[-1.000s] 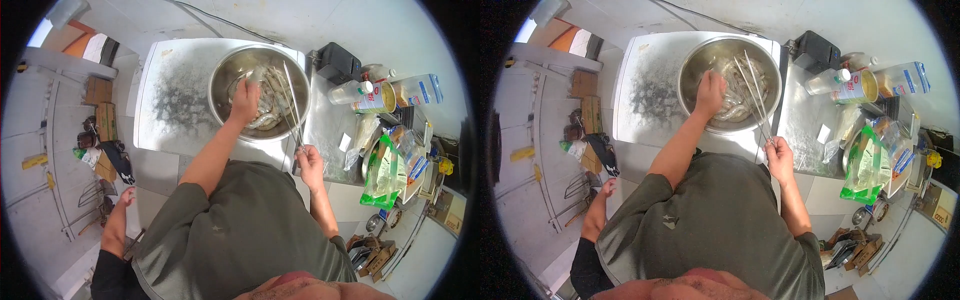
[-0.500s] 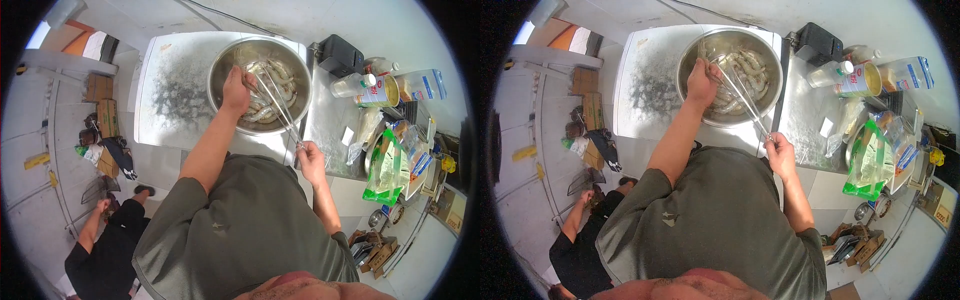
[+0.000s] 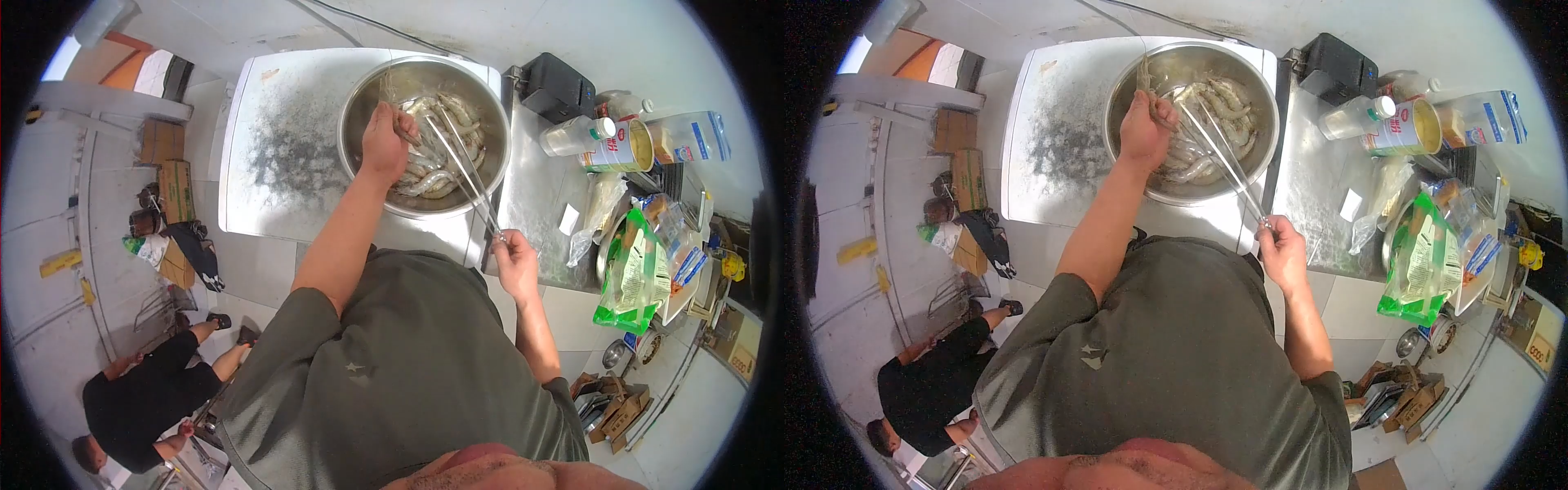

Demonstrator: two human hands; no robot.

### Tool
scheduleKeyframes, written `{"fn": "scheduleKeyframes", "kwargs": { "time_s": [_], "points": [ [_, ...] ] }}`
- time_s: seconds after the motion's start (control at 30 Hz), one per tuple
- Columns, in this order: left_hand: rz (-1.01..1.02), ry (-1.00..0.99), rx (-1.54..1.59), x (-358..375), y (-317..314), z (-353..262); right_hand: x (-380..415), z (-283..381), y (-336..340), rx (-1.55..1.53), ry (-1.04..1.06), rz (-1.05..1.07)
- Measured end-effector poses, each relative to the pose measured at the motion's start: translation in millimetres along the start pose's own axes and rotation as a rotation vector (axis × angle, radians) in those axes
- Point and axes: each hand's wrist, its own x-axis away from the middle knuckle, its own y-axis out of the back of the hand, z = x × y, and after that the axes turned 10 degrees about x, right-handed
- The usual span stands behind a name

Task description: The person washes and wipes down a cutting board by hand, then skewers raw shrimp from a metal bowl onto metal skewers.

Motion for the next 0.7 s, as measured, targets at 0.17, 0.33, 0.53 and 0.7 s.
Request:
{"fn": "scheduleKeyframes", "kwargs": {
  "time_s": [0.17, 0.33, 0.53, 0.7],
  "points": [
    [-0.017, -0.002, -0.033, 2.6, -3.7, 1.9, -1.8, -14.2, 1.5, 0.067, 0.125, -0.053],
    [-0.023, 0.002, -0.066, 3.7, -4.0, 4.6, -2.9, -9.8, 0.6, 0.108, 0.106, -0.033],
    [-0.042, 0.006, -0.095, 4.0, -3.1, 5.1, -1.2, -6.1, -0.4, 0.1, 0.077, -0.019],
    [-0.035, -0.007, -0.119, 2.0, -1.5, 8.4, -1.1, -7.6, -2.2, 0.12, 0.099, -0.04]
  ]
}}
